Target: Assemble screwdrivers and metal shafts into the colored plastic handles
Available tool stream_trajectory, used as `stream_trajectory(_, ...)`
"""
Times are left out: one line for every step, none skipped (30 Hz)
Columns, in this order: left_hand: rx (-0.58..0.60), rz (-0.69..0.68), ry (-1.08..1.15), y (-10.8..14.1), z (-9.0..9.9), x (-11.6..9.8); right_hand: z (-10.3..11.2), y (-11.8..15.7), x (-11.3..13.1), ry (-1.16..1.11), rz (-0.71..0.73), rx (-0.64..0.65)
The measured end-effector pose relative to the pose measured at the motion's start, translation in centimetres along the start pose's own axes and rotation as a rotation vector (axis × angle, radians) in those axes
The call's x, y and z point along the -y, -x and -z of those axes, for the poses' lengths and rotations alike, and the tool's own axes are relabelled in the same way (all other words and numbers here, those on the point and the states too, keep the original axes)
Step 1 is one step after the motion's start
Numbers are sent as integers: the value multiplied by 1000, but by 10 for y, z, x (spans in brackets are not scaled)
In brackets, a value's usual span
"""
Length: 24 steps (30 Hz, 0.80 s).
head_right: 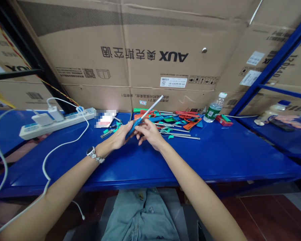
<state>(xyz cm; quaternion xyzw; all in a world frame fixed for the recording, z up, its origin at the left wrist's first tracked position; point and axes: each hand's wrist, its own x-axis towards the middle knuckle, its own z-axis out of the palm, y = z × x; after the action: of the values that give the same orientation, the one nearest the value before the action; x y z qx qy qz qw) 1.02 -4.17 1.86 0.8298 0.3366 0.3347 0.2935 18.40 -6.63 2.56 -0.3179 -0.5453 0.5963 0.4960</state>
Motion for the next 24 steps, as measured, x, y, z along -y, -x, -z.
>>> stream_trajectory(23,7,39,0,0,0,0,0,0,3,-1,2)
stream_trajectory(40,16,67,0,1,0,0,0,0,5,-4,0)
stream_trajectory(53,26,82,0,2,-1,0,0,0,6,-9,-3)
stream_trajectory(59,31,80,0,2,-2,-1,0,-1,11,-12,-11)
stream_trajectory(62,35,72,0,3,-3,-1,-1,-1,18,-12,-26)
stream_trajectory(64,40,65,1,4,-5,-2,-1,-1,28,-9,-44)
stream_trajectory(62,44,60,1,4,-7,-2,-2,-2,36,-8,-61)
stream_trajectory(58,48,56,1,4,-8,-3,-2,-2,41,-9,-75)
stream_trajectory(55,49,50,1,4,-9,-3,-3,-2,43,-12,-87)
stream_trajectory(56,47,40,1,4,-9,-3,-3,-2,45,-16,-95)
stream_trajectory(59,46,25,1,4,-8,-3,-3,-2,50,-19,-99)
stream_trajectory(65,43,8,1,4,-7,-2,-3,-2,60,-19,-104)
stream_trajectory(68,41,-8,0,3,-6,-2,-3,-3,73,-14,-109)
stream_trajectory(65,40,-19,0,3,-4,-2,-3,-3,83,-6,-112)
stream_trajectory(57,37,-24,0,3,-2,-2,-3,-3,89,2,-113)
stream_trajectory(44,29,-23,1,4,-1,-2,-3,-4,89,10,-114)
stream_trajectory(30,15,-25,1,5,-1,-2,-3,-4,85,18,-119)
stream_trajectory(20,-4,-36,1,6,-1,-2,-3,-5,77,24,-129)
stream_trajectory(14,-24,-61,1,8,-2,-2,-4,-5,67,31,-144)
stream_trajectory(11,-43,-97,2,9,-3,-2,-5,-5,54,34,-160)
stream_trajectory(7,-62,-141,2,11,-4,-2,-6,-5,38,34,-177)
stream_trajectory(4,-78,-188,2,12,-5,-2,-6,-5,20,30,-192)
stream_trajectory(1,-93,-233,2,13,-7,-2,-7,-5,2,21,-205)
stream_trajectory(2,-104,-270,2,14,-8,-2,-8,-5,-15,11,-216)
